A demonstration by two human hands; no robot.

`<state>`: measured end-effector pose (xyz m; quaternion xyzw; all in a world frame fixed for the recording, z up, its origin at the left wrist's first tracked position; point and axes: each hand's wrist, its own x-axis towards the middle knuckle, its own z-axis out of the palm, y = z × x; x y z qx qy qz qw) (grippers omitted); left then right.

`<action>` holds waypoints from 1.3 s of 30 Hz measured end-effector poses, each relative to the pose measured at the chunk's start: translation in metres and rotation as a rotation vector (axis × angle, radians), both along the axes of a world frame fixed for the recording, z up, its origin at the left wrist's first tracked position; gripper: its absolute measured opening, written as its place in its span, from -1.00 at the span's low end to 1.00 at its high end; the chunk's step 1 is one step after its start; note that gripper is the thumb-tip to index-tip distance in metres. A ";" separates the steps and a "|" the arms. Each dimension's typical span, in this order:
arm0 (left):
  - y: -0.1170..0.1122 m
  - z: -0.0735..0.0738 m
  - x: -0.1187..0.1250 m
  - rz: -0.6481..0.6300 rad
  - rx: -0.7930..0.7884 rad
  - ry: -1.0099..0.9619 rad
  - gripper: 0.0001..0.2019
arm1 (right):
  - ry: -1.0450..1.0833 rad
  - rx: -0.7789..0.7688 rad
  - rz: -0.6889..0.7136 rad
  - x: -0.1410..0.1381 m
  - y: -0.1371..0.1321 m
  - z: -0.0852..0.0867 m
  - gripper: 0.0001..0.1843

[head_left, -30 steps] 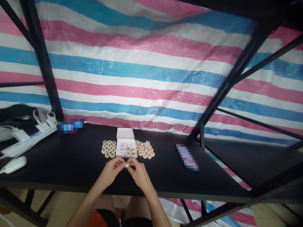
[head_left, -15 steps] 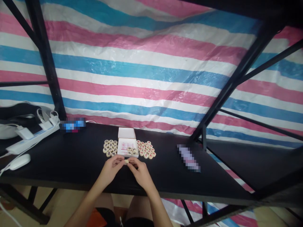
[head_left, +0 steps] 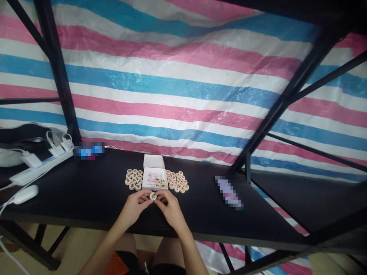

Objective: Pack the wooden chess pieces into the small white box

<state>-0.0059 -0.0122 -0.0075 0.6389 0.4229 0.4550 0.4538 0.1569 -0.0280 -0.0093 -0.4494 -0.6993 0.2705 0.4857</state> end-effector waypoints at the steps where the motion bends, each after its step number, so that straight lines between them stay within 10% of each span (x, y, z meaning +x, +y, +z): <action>1: -0.002 0.002 0.000 0.018 0.025 0.032 -0.73 | -0.009 0.001 -0.013 0.000 0.000 -0.001 -0.83; 10: 0.004 0.008 -0.069 0.444 0.237 0.532 -0.78 | -0.120 0.020 -0.148 -0.001 0.000 0.000 -0.83; 20: 0.017 0.008 -0.072 0.473 0.250 0.900 -0.84 | -0.148 0.000 -0.145 -0.001 0.000 0.001 -0.86; 29: 0.009 0.005 -0.070 0.476 0.349 0.769 -0.76 | -0.296 0.109 -0.295 0.003 0.015 0.008 -0.81; 39: -0.006 0.011 0.000 -0.093 0.226 0.511 -0.82 | -0.918 -0.006 -0.272 0.001 0.083 0.042 -0.83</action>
